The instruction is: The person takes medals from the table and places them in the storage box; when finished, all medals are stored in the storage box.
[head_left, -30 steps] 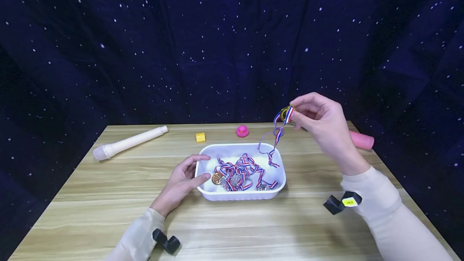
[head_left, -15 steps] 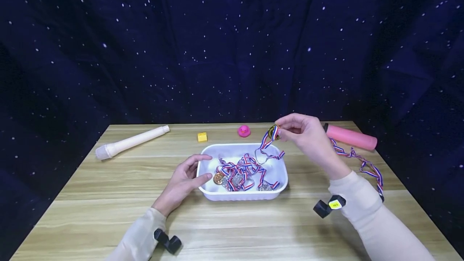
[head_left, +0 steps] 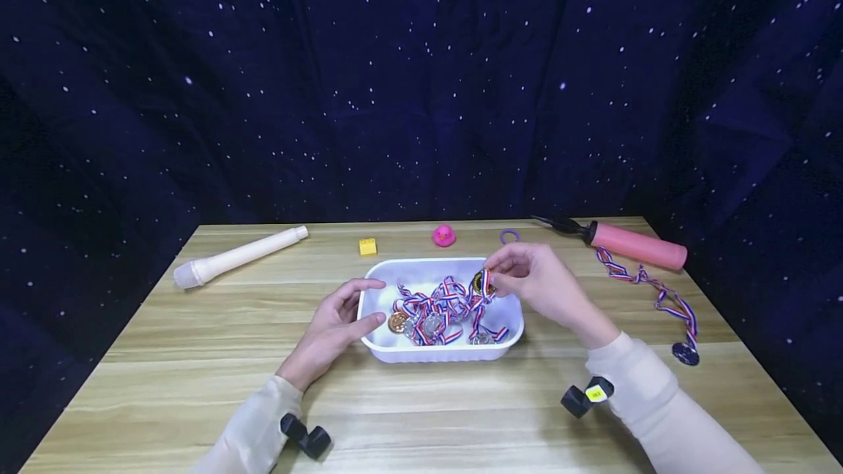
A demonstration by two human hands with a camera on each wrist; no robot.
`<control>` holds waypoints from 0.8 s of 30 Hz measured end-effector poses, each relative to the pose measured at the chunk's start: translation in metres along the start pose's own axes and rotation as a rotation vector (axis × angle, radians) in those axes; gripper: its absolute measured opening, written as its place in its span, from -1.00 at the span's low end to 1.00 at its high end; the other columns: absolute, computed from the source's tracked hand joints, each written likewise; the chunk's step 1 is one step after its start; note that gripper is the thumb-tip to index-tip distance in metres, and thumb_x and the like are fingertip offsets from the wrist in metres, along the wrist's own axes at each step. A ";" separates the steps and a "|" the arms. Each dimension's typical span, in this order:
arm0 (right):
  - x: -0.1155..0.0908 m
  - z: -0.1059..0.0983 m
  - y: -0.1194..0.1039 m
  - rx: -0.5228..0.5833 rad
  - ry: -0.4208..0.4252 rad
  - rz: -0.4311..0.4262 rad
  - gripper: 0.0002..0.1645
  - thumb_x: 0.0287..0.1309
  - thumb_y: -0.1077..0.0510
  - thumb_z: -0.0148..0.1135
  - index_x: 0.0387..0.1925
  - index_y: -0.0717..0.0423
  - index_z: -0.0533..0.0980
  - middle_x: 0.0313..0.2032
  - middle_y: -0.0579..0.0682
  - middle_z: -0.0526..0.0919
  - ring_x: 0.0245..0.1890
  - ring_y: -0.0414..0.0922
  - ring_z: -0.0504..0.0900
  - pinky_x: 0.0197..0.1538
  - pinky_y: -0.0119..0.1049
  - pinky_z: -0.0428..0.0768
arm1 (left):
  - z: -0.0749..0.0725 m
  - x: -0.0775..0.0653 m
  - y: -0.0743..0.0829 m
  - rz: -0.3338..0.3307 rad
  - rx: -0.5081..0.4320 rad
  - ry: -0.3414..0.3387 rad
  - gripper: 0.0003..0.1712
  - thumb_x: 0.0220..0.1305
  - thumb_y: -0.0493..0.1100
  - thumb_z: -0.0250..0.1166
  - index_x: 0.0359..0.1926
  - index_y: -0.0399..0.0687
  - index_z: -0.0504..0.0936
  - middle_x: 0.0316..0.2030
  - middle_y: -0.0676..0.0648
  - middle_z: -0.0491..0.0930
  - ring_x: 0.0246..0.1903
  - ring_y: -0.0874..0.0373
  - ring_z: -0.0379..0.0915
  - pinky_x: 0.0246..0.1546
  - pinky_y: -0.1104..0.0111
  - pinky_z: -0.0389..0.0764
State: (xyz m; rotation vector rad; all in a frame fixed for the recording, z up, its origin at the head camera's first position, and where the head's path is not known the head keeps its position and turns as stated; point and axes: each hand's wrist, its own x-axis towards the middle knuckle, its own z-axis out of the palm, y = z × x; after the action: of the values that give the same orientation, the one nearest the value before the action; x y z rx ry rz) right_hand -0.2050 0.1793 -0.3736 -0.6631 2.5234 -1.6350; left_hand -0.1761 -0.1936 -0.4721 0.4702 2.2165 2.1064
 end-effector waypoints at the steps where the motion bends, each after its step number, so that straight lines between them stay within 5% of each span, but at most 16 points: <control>1: -0.001 0.001 0.002 -0.011 -0.009 0.003 -0.80 0.39 0.41 0.44 0.01 0.33 0.73 -0.22 0.19 0.82 -0.25 0.11 0.86 -0.13 -0.06 0.90 | 0.000 0.000 0.000 0.000 -0.001 -0.001 -0.35 0.39 -0.34 0.51 0.45 -0.11 0.58 0.51 -0.21 0.52 0.65 -0.05 0.23 0.73 0.15 0.11; 10: -0.008 0.008 0.009 -0.185 -0.065 -0.045 -0.83 0.34 0.40 0.49 -0.15 0.10 0.80 -0.30 -0.07 0.83 -0.25 -0.13 0.75 -0.11 -0.34 0.77 | 0.000 0.000 -0.001 0.005 -0.003 0.010 -0.35 0.37 -0.35 0.52 0.43 -0.13 0.59 0.57 -0.20 0.46 0.69 -0.11 0.14 0.77 -0.02 -0.02; 24: -0.013 0.019 0.000 -0.392 -0.173 -0.141 -0.78 0.28 0.40 0.53 -0.30 0.00 0.80 -0.41 -0.12 0.82 -0.39 -0.33 0.70 -0.26 -0.39 0.72 | 0.001 0.001 -0.001 -0.006 -0.010 0.010 -0.35 0.36 -0.36 0.52 0.44 -0.13 0.59 0.54 -0.20 0.48 0.66 -0.11 0.21 0.76 -0.01 0.06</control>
State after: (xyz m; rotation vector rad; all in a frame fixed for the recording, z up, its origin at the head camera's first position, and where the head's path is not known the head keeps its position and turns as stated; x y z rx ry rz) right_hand -0.1882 0.1680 -0.3844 -0.9870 2.7393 -1.0591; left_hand -0.1768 -0.1926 -0.4728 0.4528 2.2088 2.1210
